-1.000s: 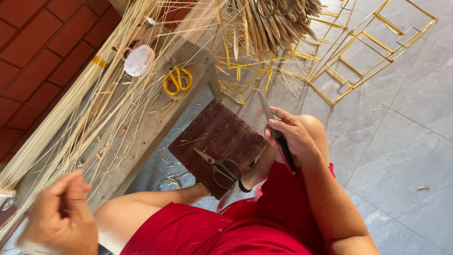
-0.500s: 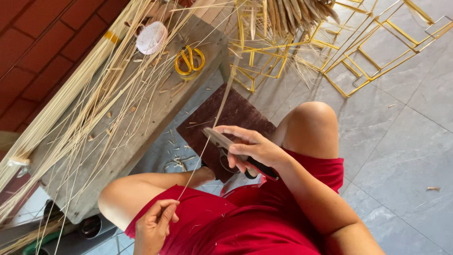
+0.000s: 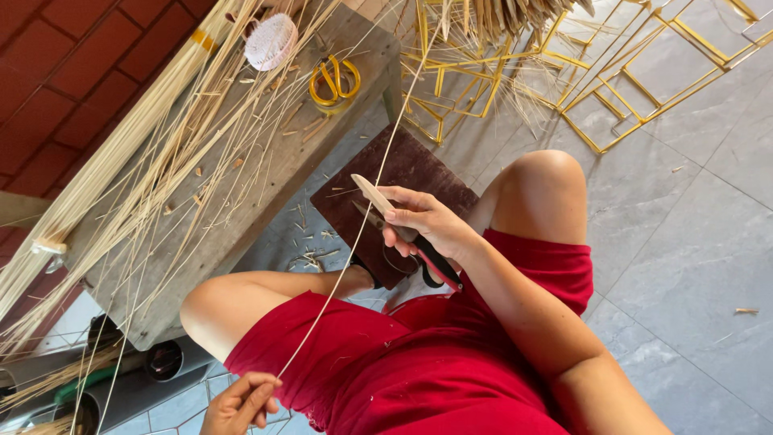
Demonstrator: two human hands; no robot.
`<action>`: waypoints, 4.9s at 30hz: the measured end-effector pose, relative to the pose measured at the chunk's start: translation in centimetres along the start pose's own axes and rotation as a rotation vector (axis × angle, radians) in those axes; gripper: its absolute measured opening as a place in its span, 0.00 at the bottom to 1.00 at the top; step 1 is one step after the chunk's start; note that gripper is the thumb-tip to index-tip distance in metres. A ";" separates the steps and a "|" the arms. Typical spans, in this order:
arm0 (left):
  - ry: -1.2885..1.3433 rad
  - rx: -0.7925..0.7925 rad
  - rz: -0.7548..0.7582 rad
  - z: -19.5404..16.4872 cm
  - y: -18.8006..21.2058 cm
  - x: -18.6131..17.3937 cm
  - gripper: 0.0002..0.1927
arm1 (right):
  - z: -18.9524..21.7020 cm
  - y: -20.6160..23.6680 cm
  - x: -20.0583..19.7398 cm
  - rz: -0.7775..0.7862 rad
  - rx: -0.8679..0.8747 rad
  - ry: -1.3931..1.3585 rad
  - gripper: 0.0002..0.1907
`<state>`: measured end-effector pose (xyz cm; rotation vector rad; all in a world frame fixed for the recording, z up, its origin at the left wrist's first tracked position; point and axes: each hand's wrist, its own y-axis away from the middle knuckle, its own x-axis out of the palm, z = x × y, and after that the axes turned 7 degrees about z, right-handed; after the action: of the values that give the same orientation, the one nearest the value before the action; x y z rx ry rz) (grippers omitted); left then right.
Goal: The person sits on the floor and shaves thin bamboo strips with a knife, drawing the blade along the strip to smooth and thin it. They reposition the strip in their hands repeatedly and set the knife down on a wooden board beside them between passes.
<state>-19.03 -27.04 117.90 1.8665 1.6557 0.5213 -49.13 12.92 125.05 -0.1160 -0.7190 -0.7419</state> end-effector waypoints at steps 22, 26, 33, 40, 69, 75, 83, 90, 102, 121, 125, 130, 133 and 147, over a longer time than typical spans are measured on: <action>-0.019 0.343 0.206 -11.7 -3.9 8.3 0.23 | -4.1 4.0 7.2 0.095 -0.044 0.133 0.17; 0.046 0.378 0.104 -17.5 -5.2 13.4 0.17 | -4.8 4.4 6.5 0.126 -0.052 0.215 0.16; -0.067 0.256 -0.033 -15.5 -5.1 12.0 0.12 | -3.5 5.2 3.6 -0.029 -0.120 0.067 0.15; -0.192 0.101 0.089 -11.0 -1.4 3.2 0.13 | -1.1 7.1 0.3 -0.193 -0.243 -0.032 0.16; -0.243 0.195 0.167 -8.7 -5.5 2.9 0.14 | 2.5 14.7 -8.0 -0.517 -0.436 0.058 0.15; -0.149 0.292 0.158 -8.2 -4.8 1.4 0.14 | 5.9 18.9 -10.1 -0.719 -0.718 0.115 0.15; -0.085 0.322 0.041 -16.0 -4.9 9.6 0.12 | 3.3 15.8 -2.6 -0.447 -0.289 0.236 0.24; -0.190 0.428 0.134 -20.6 -5.6 15.8 0.11 | -0.6 10.3 4.2 -0.041 0.040 0.416 0.25; -0.039 0.384 0.149 -20.0 -5.4 15.7 0.11 | -2.0 10.3 2.7 -0.162 -0.040 0.336 0.22; -0.074 0.515 0.106 -20.9 -5.4 17.2 0.09 | -3.0 9.5 4.9 -0.112 -0.006 0.379 0.22; -0.107 0.545 0.108 -21.0 -5.2 16.9 0.08 | -3.1 9.9 3.4 -0.171 -0.087 0.319 0.19; -0.109 0.545 0.131 -20.9 -5.2 16.7 0.08 | -2.7 10.5 1.8 -0.239 -0.194 0.246 0.20; -0.119 0.547 0.133 -20.9 -5.2 16.8 0.07 | -2.6 10.7 1.6 -0.243 -0.215 0.245 0.20; -0.144 0.512 0.089 -20.4 -4.3 15.9 0.08 | -1.4 11.1 3.3 -0.231 -0.154 0.328 0.20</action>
<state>-32.86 -7.75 129.06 2.2829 1.7239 -0.0161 -39.40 18.78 127.70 -0.0493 -0.3642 -1.0096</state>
